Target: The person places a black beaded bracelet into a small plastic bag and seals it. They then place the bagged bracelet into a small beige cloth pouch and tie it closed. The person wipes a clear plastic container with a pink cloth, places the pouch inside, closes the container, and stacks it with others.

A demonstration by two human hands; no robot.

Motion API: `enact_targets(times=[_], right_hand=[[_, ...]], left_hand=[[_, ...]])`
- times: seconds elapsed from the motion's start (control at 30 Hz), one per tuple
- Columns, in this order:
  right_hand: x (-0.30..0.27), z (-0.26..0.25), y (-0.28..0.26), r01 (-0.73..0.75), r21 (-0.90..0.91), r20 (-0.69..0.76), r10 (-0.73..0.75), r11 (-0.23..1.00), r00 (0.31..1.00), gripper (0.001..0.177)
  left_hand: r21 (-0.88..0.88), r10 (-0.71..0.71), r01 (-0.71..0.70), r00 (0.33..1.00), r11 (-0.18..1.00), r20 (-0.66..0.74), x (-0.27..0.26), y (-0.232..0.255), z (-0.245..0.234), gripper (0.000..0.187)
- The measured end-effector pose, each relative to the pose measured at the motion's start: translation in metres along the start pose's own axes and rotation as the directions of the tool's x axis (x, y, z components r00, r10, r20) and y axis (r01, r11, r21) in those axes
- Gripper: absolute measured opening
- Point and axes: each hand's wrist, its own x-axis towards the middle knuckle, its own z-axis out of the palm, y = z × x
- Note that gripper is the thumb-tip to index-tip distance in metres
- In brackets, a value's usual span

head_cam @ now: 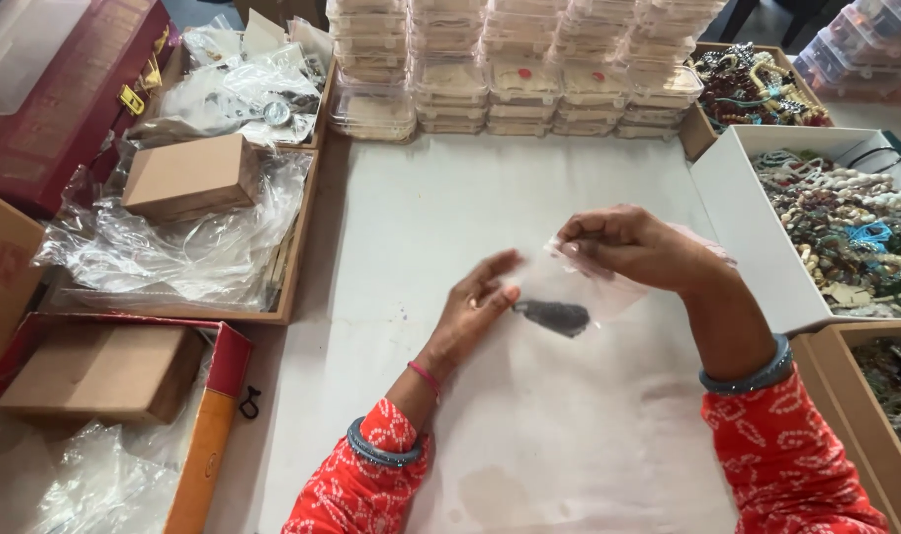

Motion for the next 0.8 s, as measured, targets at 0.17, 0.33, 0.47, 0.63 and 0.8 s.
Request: enact_targets(times=[0.17, 0.33, 0.47, 0.63, 0.8], right_hand=[[-0.002, 0.007, 0.046, 0.004, 0.352, 0.212, -0.085, 0.936, 0.974, 0.026], [-0.017, 0.033, 0.058, -0.149, 0.783, -0.081, 0.337, 0.603, 0.938, 0.047], [-0.044, 0.064, 0.083, -0.254, 0.8, -0.016, 0.443, 0.544, 0.896, 0.055], [-0.056, 0.091, 0.08, 0.107, 0.412, -0.323, 0.035, 0.905, 0.946, 0.029], [-0.05, 0.09, 0.067, 0.079, 0.273, -0.438, 0.051, 0.959, 0.897, 0.022]], left_hand=[[-0.278, -0.077, 0.22, 0.891, 0.935, 0.448, -0.008, -0.004, 0.009, 0.068], [-0.419, -0.277, 0.381, 0.917, 0.824, 0.288, -0.004, -0.011, 0.015, 0.054], [-0.529, -0.243, 0.336, 0.94, 0.779, 0.24, -0.002, -0.01, 0.011, 0.054], [-0.483, -0.289, 0.365, 0.93, 0.796, 0.227, -0.006, 0.007, 0.015, 0.059], [-0.489, -0.257, 0.353, 0.933, 0.798, 0.254, -0.009, -0.018, 0.016, 0.062]])
